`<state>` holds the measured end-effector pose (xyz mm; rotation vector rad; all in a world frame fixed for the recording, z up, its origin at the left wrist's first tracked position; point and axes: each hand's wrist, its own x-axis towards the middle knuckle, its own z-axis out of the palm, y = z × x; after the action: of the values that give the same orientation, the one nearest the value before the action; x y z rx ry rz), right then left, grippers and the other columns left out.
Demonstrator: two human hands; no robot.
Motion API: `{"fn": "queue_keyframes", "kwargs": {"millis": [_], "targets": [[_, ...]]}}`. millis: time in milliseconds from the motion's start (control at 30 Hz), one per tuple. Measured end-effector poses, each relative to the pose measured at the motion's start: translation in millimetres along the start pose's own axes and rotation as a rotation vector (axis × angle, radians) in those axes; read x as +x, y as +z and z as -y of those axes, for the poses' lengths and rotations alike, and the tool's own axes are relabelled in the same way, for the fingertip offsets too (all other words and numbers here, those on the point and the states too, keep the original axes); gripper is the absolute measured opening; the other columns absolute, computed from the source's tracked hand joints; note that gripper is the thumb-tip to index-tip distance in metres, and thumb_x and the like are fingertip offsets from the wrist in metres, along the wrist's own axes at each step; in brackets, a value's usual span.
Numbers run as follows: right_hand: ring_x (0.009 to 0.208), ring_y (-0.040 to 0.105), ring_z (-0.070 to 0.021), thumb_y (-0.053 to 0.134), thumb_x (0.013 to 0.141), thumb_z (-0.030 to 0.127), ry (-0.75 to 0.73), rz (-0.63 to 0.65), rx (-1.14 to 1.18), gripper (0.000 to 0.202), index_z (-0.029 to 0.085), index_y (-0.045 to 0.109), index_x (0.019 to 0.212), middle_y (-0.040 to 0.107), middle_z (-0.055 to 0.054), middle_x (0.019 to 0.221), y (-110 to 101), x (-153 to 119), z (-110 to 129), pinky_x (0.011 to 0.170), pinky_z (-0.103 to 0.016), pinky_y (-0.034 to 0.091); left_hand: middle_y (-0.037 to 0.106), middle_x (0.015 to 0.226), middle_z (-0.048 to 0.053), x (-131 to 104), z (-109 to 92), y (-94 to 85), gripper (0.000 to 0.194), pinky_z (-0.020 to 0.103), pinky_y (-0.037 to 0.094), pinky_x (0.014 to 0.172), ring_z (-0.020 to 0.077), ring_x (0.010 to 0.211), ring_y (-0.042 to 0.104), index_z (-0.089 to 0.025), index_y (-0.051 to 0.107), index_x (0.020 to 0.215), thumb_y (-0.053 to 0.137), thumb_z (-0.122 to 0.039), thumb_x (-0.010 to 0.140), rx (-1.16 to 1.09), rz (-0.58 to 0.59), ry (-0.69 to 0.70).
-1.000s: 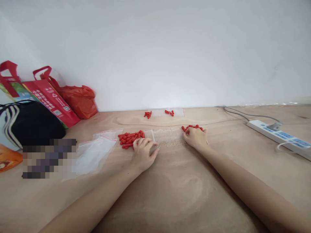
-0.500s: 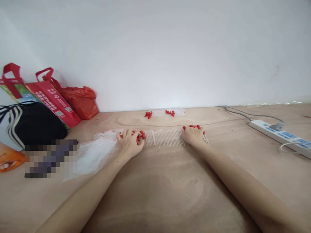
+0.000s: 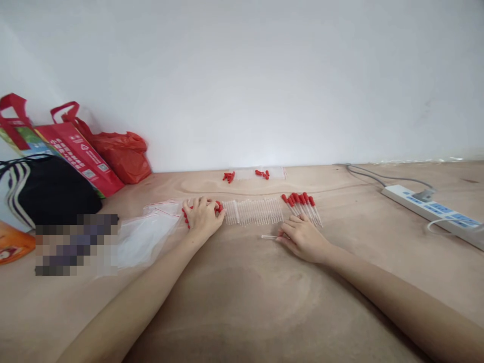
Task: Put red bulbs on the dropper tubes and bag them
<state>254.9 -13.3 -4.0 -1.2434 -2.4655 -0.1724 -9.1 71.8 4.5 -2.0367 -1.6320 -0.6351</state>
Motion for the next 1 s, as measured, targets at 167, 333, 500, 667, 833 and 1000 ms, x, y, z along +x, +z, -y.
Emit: {"fn": "queue_keyframes", "kwargs": {"millis": [167,333,500,667,833,1000], "targets": [[0.073,0.05,-0.0158,0.043,0.086,0.032,0.003,0.025,0.033,0.02,0.018,0.053,0.074,0.06,-0.002,0.072,3.6,0.8,-0.7,0.067,-0.029,0.026,0.059,0.09,0.008,4.5,0.3,3.1,0.021,0.055,0.018,0.091,0.0287,0.092,0.048,-0.02,0.064,0.061,0.054,-0.034,0.072,-0.009,0.005,-0.013],[0.074,0.049,-0.0159,0.045,0.084,0.034,0.035,0.037,0.132,0.019,0.018,0.053,0.077,0.059,-0.002,0.076,5.7,0.1,0.0,0.067,-0.029,0.026,0.061,0.085,0.006,-6.8,2.1,-7.1,0.016,0.053,0.019,0.091,0.0263,0.089,0.051,-0.02,0.063,0.064,0.054,-0.031,0.072,-0.089,-0.055,0.031],[0.078,0.05,-0.0167,0.049,0.081,0.043,0.077,0.03,0.234,0.025,0.019,0.053,0.081,0.058,-0.003,0.081,5.2,-0.8,1.2,0.069,-0.03,0.028,0.062,0.08,0.003,-33.5,-6.0,-33.5,0.013,0.045,0.026,0.091,0.0204,0.084,0.053,-0.021,0.061,0.065,0.055,-0.03,0.073,-0.357,-0.087,0.301],[0.077,0.05,-0.0155,0.049,0.081,0.038,0.106,0.062,0.283,0.02,0.019,0.054,0.079,0.058,-0.002,0.08,6.1,-0.3,2.8,0.069,-0.03,0.028,0.062,0.08,0.002,-49.1,-19.4,-44.9,0.007,0.044,0.026,0.091,0.0192,0.083,0.053,-0.02,0.059,0.068,0.053,-0.023,0.07,-0.501,0.034,0.445],[0.076,0.049,-0.0154,0.049,0.082,0.035,0.113,0.048,0.258,0.018,0.019,0.052,0.074,0.057,-0.002,0.076,9.2,-1.2,5.7,0.068,-0.03,0.029,0.062,0.086,0.003,-46.8,-23.4,-38.6,0.011,0.044,0.025,0.089,0.0194,0.084,0.053,-0.02,0.06,0.075,0.058,-0.03,0.07,-0.518,0.155,0.445],[0.071,0.05,-0.0148,0.046,0.084,0.031,0.142,-0.044,0.29,0.016,0.019,0.049,0.074,0.058,0.0,0.071,13.2,-3.4,8.1,0.069,-0.031,0.029,0.063,0.095,0.001,-42.3,-27.0,-27.3,0.012,0.042,0.024,0.091,0.0187,0.091,0.052,-0.025,0.065,0.077,0.055,-0.031,0.079,-0.535,0.133,0.515]]}}
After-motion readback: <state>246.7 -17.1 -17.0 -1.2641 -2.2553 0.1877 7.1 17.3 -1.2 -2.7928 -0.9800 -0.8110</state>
